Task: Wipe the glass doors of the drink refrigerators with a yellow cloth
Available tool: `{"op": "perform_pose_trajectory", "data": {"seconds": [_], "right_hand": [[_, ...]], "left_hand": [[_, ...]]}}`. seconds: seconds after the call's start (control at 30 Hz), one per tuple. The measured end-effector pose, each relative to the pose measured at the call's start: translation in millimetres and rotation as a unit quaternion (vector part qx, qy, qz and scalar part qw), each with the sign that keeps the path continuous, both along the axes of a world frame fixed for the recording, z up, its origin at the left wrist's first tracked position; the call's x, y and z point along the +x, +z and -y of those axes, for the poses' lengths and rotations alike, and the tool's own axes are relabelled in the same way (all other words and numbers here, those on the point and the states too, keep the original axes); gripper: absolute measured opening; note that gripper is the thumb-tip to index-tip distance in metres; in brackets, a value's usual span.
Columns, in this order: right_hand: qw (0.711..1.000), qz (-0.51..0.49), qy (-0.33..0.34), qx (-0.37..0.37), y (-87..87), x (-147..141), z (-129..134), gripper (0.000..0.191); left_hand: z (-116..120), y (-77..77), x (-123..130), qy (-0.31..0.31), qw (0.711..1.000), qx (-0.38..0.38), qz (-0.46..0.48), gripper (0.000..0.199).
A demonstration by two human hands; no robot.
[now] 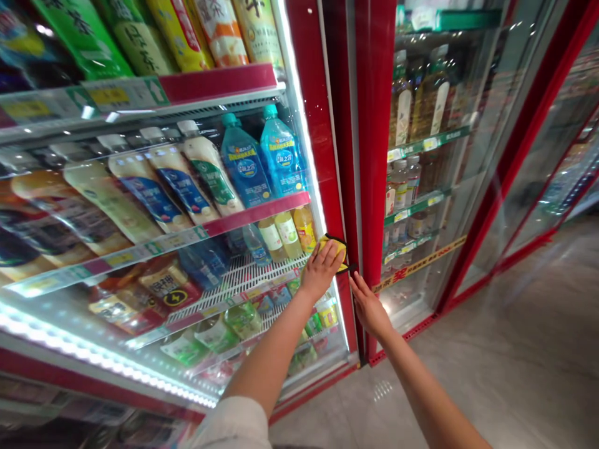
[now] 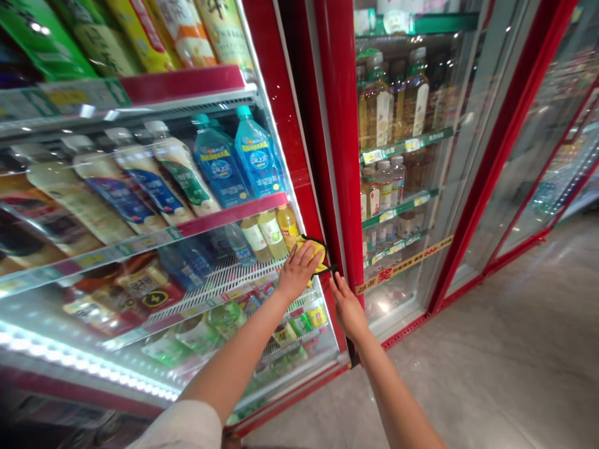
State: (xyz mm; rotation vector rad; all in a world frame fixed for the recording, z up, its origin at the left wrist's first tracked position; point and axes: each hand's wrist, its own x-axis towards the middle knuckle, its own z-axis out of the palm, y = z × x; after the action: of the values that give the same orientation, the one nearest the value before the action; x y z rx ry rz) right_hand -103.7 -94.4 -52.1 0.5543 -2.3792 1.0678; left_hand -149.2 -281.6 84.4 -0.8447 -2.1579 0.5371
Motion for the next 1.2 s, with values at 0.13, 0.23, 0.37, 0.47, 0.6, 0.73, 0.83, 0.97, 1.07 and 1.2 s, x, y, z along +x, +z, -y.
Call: {"op": "perform_pose_trajectory", "data": {"seconds": [0.13,0.23,0.37,0.47,0.6,0.73,0.83,0.97,1.07,1.2], "right_hand": [[1.000,-0.002,-0.028,-0.005,0.7,11,-3,0.083],[0.999,-0.012,-0.043,-0.002,2.0,22,-7,0.085],[0.998,-0.020,-0.064,0.001,3.6,39,-12,0.083],[0.997,-0.021,-0.076,0.007,-1.0,53,-10,0.081],[0.997,-0.025,-0.074,0.018,-15.0,70,-7,0.082],[0.998,-0.023,-0.061,0.023,-25.4,79,-11,0.080],[0.999,-0.017,-0.046,0.005,-29.0,75,-15,0.078],[0.999,0.003,-0.027,-0.044,-36.1,60,-15,0.075],[0.997,0.019,-0.002,-0.068,-42.0,49,-14,0.069],[0.996,0.012,0.034,-0.082,-41.2,39,-19,0.065]], "left_hand": [[2,-18.3,2,-0.047,0.997,-0.050,0.020,0.038],[10,-32.0,6,-0.071,0.995,-0.068,0.028,0.037],[8,-29.1,-5,-0.082,0.994,-0.068,0.030,0.049],[2,-37.7,-12,-0.076,0.995,-0.057,0.026,0.058],[6,-74.7,-7,-0.102,0.991,-0.078,0.024,0.053],[16,-89.7,-8,-0.134,0.985,-0.103,0.018,0.046],[18,-84.0,-10,-0.111,0.991,-0.079,0.010,0.052],[19,-100.3,0,-0.028,1.000,-0.010,0.003,0.062],[26,-120.7,8,-0.083,0.993,-0.078,0.024,0.051],[33,-103.7,8,-0.124,0.983,-0.126,0.040,0.045]]}}
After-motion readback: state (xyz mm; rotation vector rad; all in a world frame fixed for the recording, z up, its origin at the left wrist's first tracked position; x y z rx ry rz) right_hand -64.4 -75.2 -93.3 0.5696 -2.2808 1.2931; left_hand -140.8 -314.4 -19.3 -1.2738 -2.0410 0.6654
